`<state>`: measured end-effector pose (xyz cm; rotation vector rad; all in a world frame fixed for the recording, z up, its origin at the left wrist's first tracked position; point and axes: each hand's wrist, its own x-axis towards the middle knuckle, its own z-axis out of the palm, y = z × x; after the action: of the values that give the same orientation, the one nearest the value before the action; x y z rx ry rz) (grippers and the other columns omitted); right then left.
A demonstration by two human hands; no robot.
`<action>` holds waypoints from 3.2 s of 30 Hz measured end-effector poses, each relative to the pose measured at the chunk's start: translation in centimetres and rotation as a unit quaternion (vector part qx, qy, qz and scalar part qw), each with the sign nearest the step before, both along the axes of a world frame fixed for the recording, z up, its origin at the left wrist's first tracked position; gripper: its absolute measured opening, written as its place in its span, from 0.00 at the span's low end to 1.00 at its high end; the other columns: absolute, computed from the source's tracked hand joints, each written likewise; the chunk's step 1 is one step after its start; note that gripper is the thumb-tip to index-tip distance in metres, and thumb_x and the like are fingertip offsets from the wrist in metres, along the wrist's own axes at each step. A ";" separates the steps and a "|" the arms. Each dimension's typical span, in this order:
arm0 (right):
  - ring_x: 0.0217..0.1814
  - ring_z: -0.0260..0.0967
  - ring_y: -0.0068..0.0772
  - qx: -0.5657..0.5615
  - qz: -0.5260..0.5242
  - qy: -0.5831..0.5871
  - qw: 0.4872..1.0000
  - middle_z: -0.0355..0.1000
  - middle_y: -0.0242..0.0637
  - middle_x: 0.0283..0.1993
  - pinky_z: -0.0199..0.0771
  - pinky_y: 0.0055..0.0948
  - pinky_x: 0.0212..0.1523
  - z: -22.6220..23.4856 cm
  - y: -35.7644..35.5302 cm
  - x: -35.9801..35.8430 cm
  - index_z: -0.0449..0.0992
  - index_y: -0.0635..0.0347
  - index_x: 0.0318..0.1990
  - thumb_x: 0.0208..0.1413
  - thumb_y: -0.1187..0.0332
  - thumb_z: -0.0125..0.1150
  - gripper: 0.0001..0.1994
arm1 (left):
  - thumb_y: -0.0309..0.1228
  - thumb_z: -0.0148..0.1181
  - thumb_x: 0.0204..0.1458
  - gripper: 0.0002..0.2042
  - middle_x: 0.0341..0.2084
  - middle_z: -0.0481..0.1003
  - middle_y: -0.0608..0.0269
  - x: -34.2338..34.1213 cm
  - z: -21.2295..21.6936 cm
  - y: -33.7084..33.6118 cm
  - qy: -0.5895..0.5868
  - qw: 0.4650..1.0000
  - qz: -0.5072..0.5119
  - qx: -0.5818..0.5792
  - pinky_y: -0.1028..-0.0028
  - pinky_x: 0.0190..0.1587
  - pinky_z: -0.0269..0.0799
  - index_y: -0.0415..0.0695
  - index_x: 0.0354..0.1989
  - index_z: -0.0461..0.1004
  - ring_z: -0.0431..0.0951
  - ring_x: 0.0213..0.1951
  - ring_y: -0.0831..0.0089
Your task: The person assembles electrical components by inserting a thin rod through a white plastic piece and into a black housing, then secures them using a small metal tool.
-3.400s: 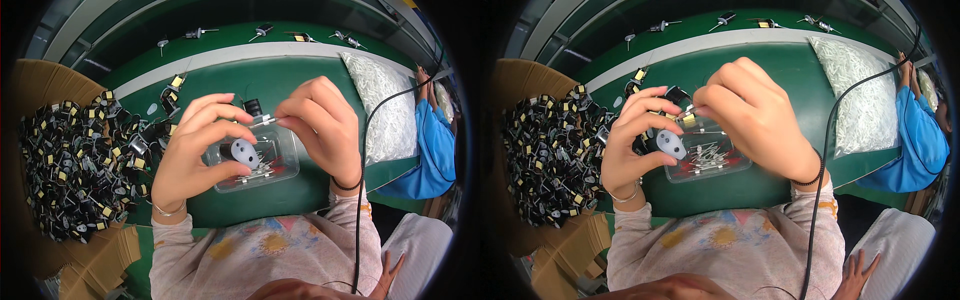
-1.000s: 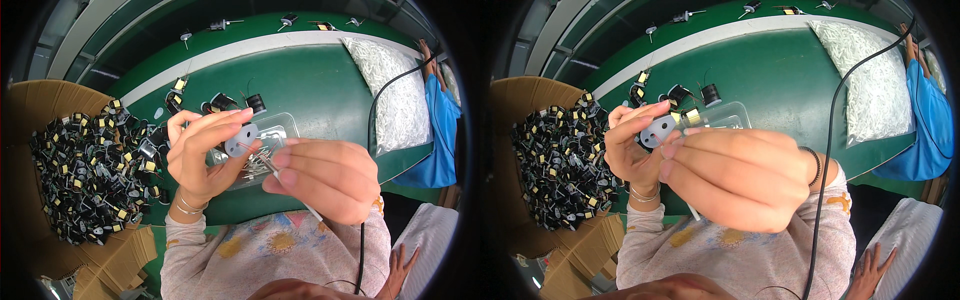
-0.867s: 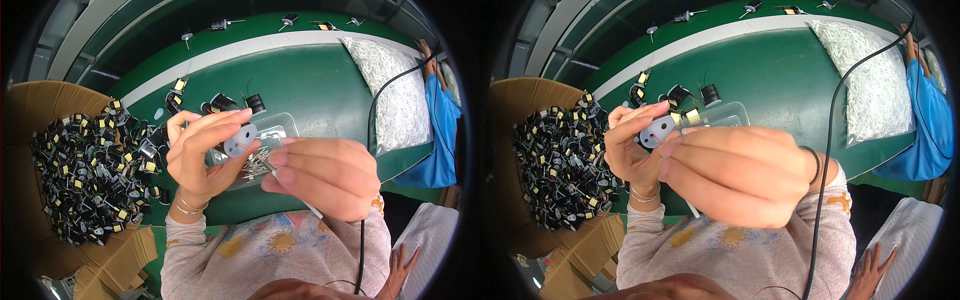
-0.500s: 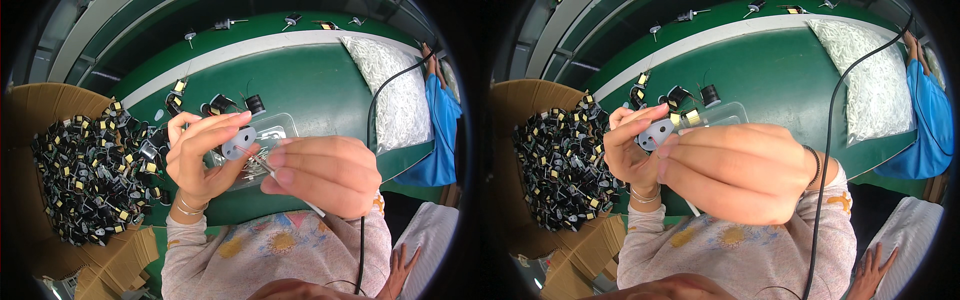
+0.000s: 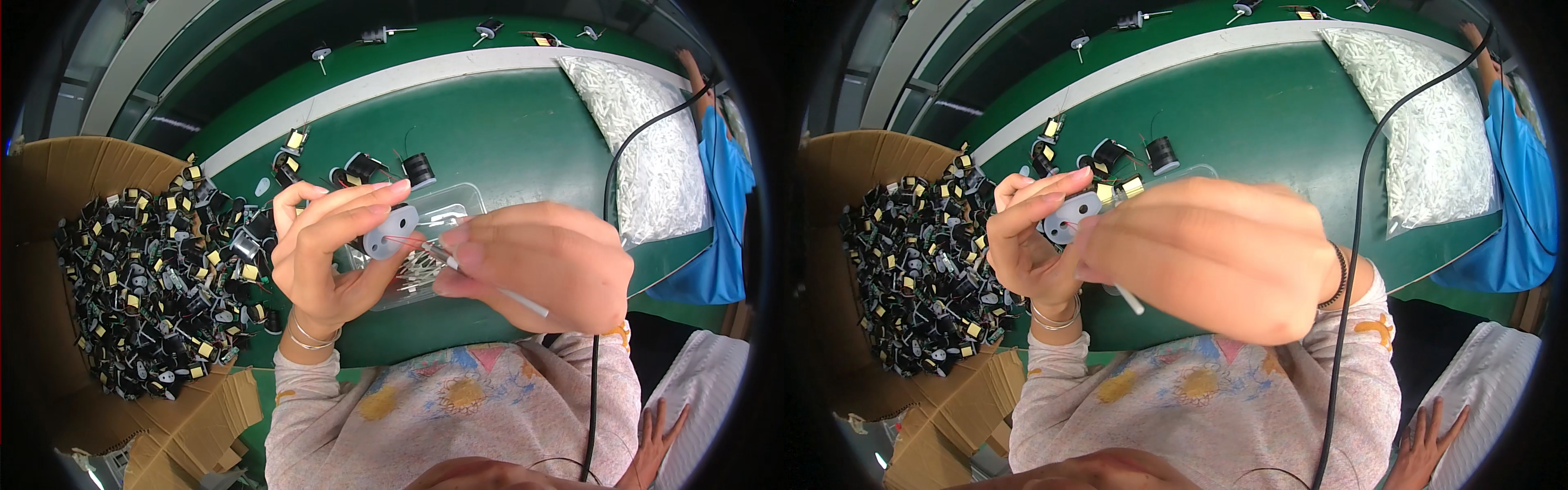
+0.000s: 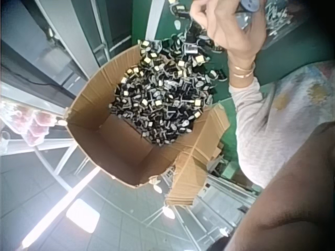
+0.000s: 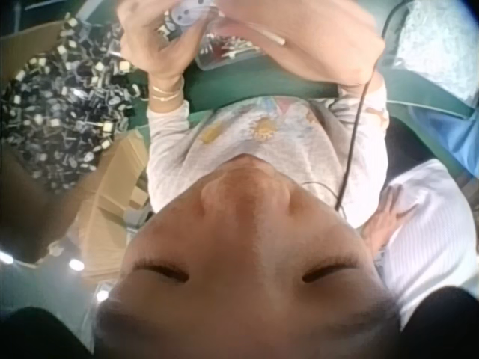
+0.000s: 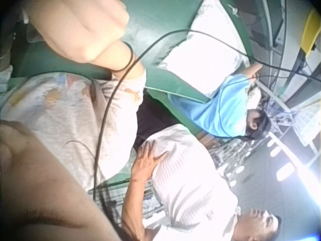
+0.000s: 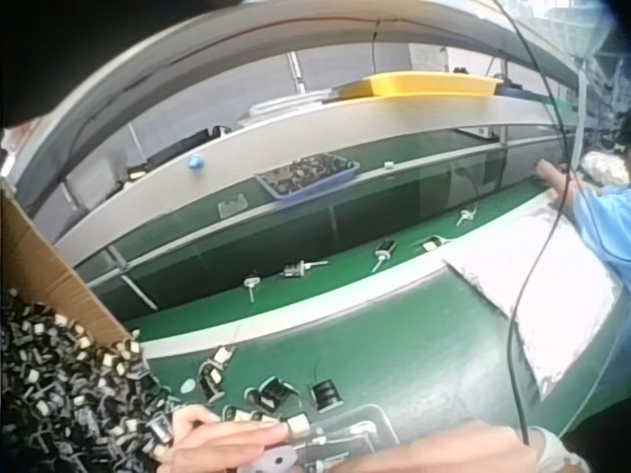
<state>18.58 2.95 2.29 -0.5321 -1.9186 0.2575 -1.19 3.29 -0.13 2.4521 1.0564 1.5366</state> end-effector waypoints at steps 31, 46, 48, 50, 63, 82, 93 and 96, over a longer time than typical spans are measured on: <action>0.26 0.70 0.32 -0.124 0.052 0.017 0.991 0.74 0.36 0.27 0.68 0.24 0.27 0.0 1.6 -0.7 0.77 0.64 0.27 0.32 0.81 0.66 0.10 | 0.31 0.72 0.31 0.21 0.30 0.79 0.58 0.1 -0.4 -0.1 -0.179 0.971 -0.113 -0.107 0.77 0.35 0.63 0.41 0.34 0.68 0.74 0.29 0.73; 0.24 0.67 0.33 0.074 -0.052 -0.003 0.996 0.69 0.36 0.25 0.69 0.25 0.24 -1.5 1.8 -1.9 0.75 0.66 0.29 0.25 0.78 0.57 0.15 | 0.23 0.64 0.42 0.11 0.33 0.76 0.46 0.7 -0.4 -1.1 -0.094 0.994 -0.002 -0.048 0.76 0.35 0.72 0.35 0.32 0.70 0.78 0.33 0.65; 0.24 0.67 0.32 0.070 -0.054 0.001 0.996 0.69 0.35 0.25 0.68 0.25 0.23 -1.4 1.9 -1.7 0.75 0.65 0.29 0.26 0.79 0.58 0.14 | 0.23 0.64 0.42 0.11 0.33 0.76 0.46 0.4 -0.3 -0.8 -0.147 0.981 -0.052 -0.114 0.75 0.36 0.72 0.35 0.32 0.69 0.78 0.33 0.65; 0.24 0.68 0.32 -0.038 0.022 0.003 0.999 0.70 0.35 0.25 0.69 0.26 0.24 -1.4 2.4 -1.4 0.75 0.64 0.28 0.29 0.81 0.59 0.12 | 0.24 0.64 0.43 0.11 0.33 0.76 0.46 0.2 -0.4 -0.8 -0.199 0.959 -0.097 -0.178 0.74 0.37 0.72 0.35 0.32 0.69 0.78 0.33 0.65; 0.40 0.70 0.40 -0.148 -0.051 0.034 0.987 0.74 0.41 0.39 0.69 0.32 0.42 -4.3 5.3 -2.3 0.75 0.62 0.42 0.44 0.69 0.63 0.15 | 0.23 0.62 0.45 0.09 0.36 0.76 0.52 -0.6 -0.8 4.0 -0.196 0.947 -0.057 -0.249 0.76 0.40 0.71 0.35 0.34 0.70 0.76 0.38 0.73; 0.28 0.71 0.43 -0.235 -0.023 -0.222 0.946 0.72 0.41 0.25 0.70 0.37 0.28 -6.8 3.3 -1.2 0.72 0.60 0.29 0.42 0.74 0.57 0.04 | 0.33 0.65 0.37 0.16 0.41 0.70 0.60 0.3 -6.9 12.0 0.383 0.881 -0.130 -0.246 0.67 0.51 0.63 0.44 0.36 0.73 0.66 0.48 0.61; 0.32 0.69 0.31 -0.096 -0.132 -0.501 0.850 0.68 0.36 0.27 0.73 0.25 0.23 -12.1 0.6 -5.4 0.73 0.63 0.26 0.37 0.72 0.57 0.06 | 0.28 0.65 0.38 0.11 0.29 0.77 0.60 -2.6 -3.6 9.5 0.076 0.957 -0.063 -0.272 0.74 0.38 0.70 0.40 0.28 0.69 0.78 0.32 0.67; 0.37 0.67 0.32 -0.102 -0.159 -0.526 0.829 0.67 0.35 0.29 0.73 0.26 0.24 -12.3 -0.1 -5.4 0.73 0.63 0.27 0.39 0.71 0.55 0.07 | 0.21 0.64 0.40 0.16 0.33 0.77 0.57 -2.6 -1.7 6.8 -0.138 0.940 -0.118 -0.289 0.77 0.42 0.70 0.39 0.35 0.64 0.76 0.37 0.76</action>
<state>13.21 2.87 -10.03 -1.3231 -2.8124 -0.0974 -3.75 10.14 -1.87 1.8266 0.9480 1.2240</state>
